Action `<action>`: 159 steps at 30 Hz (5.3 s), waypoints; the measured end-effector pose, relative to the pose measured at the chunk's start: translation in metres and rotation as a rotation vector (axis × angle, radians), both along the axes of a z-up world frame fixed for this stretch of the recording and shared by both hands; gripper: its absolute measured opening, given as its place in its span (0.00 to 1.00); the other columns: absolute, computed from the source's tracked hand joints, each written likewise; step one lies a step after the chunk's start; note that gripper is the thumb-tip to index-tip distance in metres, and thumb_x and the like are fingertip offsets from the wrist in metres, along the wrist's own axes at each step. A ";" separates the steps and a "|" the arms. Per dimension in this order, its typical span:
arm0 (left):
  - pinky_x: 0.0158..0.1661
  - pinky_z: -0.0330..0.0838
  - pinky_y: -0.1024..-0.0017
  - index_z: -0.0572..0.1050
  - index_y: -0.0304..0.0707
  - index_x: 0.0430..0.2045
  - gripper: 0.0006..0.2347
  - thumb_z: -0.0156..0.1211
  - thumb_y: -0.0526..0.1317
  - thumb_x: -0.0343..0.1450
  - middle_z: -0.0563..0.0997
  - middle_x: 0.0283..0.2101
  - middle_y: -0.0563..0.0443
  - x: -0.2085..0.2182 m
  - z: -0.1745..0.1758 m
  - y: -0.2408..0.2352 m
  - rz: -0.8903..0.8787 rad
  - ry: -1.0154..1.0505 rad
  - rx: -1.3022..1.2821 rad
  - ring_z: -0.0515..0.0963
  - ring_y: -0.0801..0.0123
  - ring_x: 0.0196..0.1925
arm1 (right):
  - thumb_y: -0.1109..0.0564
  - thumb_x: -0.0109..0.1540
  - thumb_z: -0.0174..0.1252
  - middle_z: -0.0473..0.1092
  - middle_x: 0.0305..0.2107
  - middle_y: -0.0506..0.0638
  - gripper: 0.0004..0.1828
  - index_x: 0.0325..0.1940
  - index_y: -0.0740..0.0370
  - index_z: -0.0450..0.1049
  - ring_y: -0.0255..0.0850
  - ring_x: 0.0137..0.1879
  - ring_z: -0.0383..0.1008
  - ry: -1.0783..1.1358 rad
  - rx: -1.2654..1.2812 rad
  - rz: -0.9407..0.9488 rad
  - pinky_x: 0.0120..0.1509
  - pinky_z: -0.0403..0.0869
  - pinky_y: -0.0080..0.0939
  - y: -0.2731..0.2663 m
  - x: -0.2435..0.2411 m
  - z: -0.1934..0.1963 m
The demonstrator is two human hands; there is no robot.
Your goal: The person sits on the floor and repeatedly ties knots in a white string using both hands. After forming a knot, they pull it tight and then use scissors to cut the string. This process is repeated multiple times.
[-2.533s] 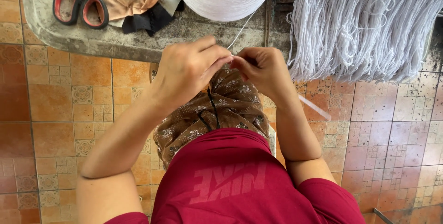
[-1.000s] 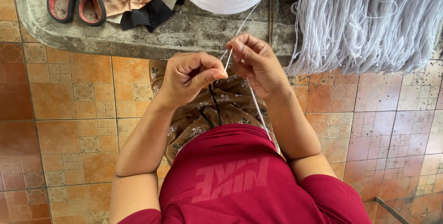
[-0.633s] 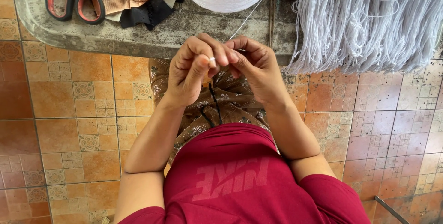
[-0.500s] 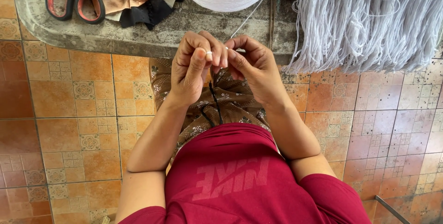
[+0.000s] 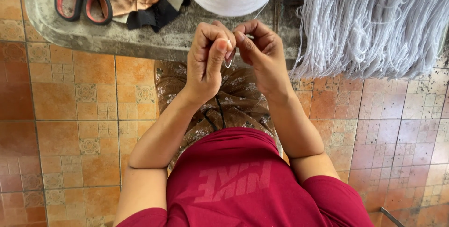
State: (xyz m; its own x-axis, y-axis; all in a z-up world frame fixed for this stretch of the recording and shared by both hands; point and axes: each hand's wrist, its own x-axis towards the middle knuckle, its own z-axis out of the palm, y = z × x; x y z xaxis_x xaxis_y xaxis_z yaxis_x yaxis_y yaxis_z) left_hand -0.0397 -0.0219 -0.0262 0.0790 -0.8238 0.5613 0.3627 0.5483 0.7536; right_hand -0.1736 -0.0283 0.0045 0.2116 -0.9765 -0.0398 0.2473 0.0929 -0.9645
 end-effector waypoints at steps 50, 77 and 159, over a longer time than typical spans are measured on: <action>0.52 0.76 0.52 0.56 0.27 0.68 0.24 0.54 0.22 0.76 0.78 0.51 0.31 0.153 0.088 0.035 0.369 -0.924 0.842 0.80 0.51 0.50 | 0.64 0.71 0.59 0.75 0.38 0.52 0.03 0.49 0.64 0.74 0.35 0.39 0.78 0.331 -0.337 -0.249 0.38 0.79 0.27 -0.021 -0.040 0.023; 0.37 0.73 0.46 0.48 0.33 0.72 0.34 0.61 0.34 0.71 0.80 0.52 0.28 -0.027 0.028 0.036 -0.100 -0.896 0.438 0.81 0.35 0.39 | 0.57 0.70 0.60 0.75 0.51 0.62 0.08 0.49 0.64 0.72 0.52 0.55 0.81 0.034 -0.239 -0.279 0.51 0.85 0.42 0.006 -0.040 0.031; 0.59 0.74 0.59 0.72 0.37 0.44 0.07 0.44 0.31 0.78 0.80 0.49 0.42 -0.014 0.000 0.049 -0.173 -0.519 0.405 0.80 0.58 0.54 | 0.57 0.76 0.56 0.76 0.44 0.52 0.07 0.58 0.58 0.74 0.35 0.32 0.61 -0.532 -0.253 -0.105 0.34 0.58 0.30 -0.042 -0.008 0.040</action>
State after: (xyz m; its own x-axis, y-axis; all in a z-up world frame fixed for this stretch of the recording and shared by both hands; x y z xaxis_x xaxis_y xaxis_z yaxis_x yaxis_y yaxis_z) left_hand -0.0540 0.0274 -0.0266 -0.2694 -0.9534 0.1356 -0.0439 0.1528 0.9873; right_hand -0.1814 -0.0708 0.0443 0.0409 -0.9587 0.2815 0.6981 -0.1742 -0.6945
